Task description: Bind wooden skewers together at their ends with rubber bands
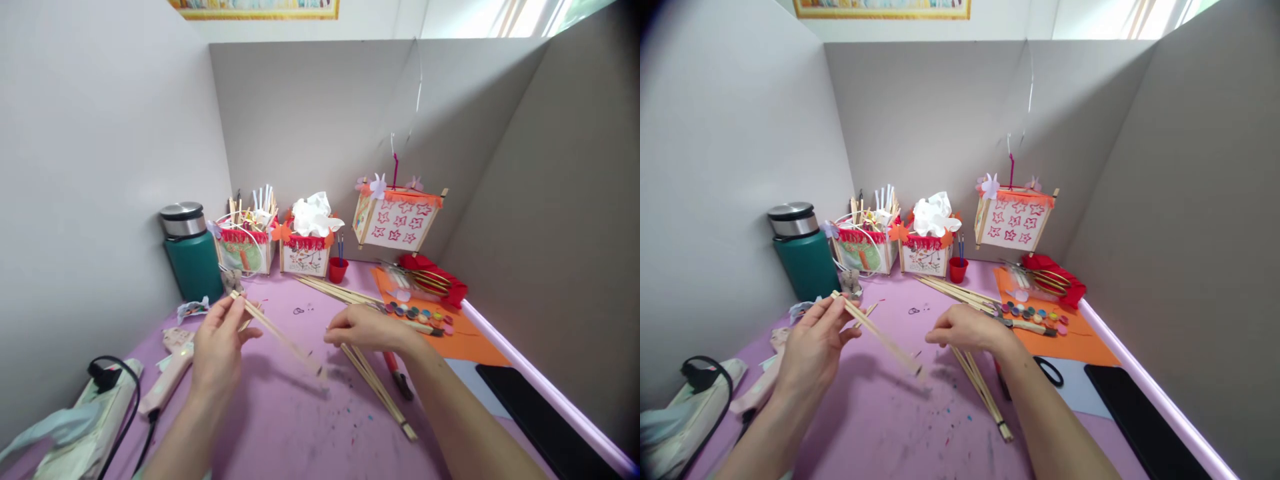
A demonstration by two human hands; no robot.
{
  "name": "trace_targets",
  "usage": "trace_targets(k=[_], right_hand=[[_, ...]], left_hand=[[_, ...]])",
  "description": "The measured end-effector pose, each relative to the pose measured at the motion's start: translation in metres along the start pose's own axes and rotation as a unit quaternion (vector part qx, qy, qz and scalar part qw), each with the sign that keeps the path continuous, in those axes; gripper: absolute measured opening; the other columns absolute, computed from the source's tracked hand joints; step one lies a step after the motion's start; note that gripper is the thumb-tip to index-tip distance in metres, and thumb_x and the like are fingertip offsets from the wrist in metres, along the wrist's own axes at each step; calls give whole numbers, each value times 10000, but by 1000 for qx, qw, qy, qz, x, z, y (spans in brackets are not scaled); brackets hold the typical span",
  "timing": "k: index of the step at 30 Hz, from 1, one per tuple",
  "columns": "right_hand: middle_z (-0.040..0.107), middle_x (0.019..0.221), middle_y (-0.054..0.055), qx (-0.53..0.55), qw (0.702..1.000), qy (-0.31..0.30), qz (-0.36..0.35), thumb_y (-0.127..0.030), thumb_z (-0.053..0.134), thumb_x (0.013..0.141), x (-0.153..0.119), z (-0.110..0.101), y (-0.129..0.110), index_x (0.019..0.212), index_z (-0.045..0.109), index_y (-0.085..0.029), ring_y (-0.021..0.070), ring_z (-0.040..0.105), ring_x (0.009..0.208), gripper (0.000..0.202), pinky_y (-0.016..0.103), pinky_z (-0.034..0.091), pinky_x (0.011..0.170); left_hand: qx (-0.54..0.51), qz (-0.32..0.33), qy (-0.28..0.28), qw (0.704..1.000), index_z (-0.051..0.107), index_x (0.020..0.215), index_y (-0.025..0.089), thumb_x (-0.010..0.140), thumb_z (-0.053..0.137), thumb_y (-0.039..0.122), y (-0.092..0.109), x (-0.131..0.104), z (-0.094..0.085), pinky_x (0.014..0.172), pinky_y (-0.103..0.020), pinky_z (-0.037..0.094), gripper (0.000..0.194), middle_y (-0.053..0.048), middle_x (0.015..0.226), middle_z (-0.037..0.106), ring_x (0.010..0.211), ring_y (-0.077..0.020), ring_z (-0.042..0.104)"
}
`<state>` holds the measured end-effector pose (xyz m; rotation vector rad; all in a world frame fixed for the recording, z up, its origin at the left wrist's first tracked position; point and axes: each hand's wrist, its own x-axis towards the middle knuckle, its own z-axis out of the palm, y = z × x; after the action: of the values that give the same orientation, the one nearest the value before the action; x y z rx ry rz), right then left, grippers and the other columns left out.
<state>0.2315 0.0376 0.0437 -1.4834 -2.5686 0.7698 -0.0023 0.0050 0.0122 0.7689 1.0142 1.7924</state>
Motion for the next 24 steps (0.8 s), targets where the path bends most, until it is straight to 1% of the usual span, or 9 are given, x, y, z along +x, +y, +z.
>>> trace_targets(k=[2, 5, 7, 10, 14, 16, 19, 21, 24], right_hand=[[663, 703, 35, -82, 994, -1, 75, -406, 502, 764, -3, -4, 5, 751, 699, -173, 145, 565, 636, 306, 220, 349, 523], [685, 799, 138, -156, 975, 5, 156, -343, 622, 649, 0, 2, 8, 771, 706, -122, 241, 608, 716, 267, 272, 371, 543], [684, 830, 175, -160, 973, -7, 164, -306, 685, 565, 5, 11, 8, 819, 702, -97, 282, 618, 736, 329, 289, 382, 539], [689, 859, 156, -151, 977, -19, 146, -244, 678, 544, 12, 25, 8, 925, 678, -118, 260, 627, 729, 401, 267, 381, 520], [679, 757, 140, -132, 983, -2, 126, -188, 616, 590, 14, 27, 5, 786, 679, -113, 215, 603, 632, 219, 255, 349, 498], [663, 742, 110, -121, 986, 33, 110, -228, 566, 676, 11, 21, 0, 749, 660, -127, 189, 577, 632, 156, 254, 343, 522], [619, 793, 40, -59, 987, 147, 31, -281, 413, 836, 2, 7, -15, 847, 611, -163, 145, 524, 695, 230, 237, 342, 576], [577, 776, 7, 54, 969, 231, -69, -298, 398, 870, -3, 2, -26, 874, 586, -175, 124, 486, 685, 224, 225, 343, 582], [548, 772, -7, 184, 934, 260, -165, -305, 456, 868, -3, 6, -35, 870, 581, -183, 115, 471, 676, 175, 222, 354, 589]], left_hand=[[76, -43, -41, 995, 588, 876, 146, 642, 722, 374, -4, -4, 1, 424, -196, 465, 353, -35, 765, 611, 705, -175, 604], [156, -123, -125, 972, 557, 893, 133, 655, 700, 410, -13, -9, 5, 417, -217, 463, 392, -47, 741, 611, 650, -182, 606], [194, -149, -156, 957, 526, 929, 141, 683, 671, 430, -20, -13, 8, 414, -227, 456, 406, -54, 741, 617, 635, -192, 614], [217, -179, -177, 943, 489, 987, 145, 692, 662, 437, -27, -15, 12, 418, -237, 451, 449, -66, 746, 624, 607, -198, 618], [193, -212, -201, 936, 513, 988, 109, 660, 710, 358, -28, -15, 12, 457, -236, 465, 457, -67, 769, 611, 635, -185, 614], [177, -180, -207, 945, 542, 1010, 106, 693, 692, 347, -21, -15, 11, 485, -221, 468, 426, -59, 784, 607, 664, -168, 608], [156, -62, -182, 969, 568, 1065, 150, 753, 651, 351, 0, -16, 14, 552, -202, 476, 380, -43, 818, 627, 717, -143, 603], [160, 16, -165, 973, 591, 1064, 173, 761, 652, 338, 14, -17, 20, 610, -203, 488, 350, -38, 831, 650, 762, -142, 604], [182, 58, -180, 965, 629, 1048, 184, 755, 662, 324, 25, -19, 34, 673, -212, 501, 326, -30, 832, 672, 788, -143, 610]])
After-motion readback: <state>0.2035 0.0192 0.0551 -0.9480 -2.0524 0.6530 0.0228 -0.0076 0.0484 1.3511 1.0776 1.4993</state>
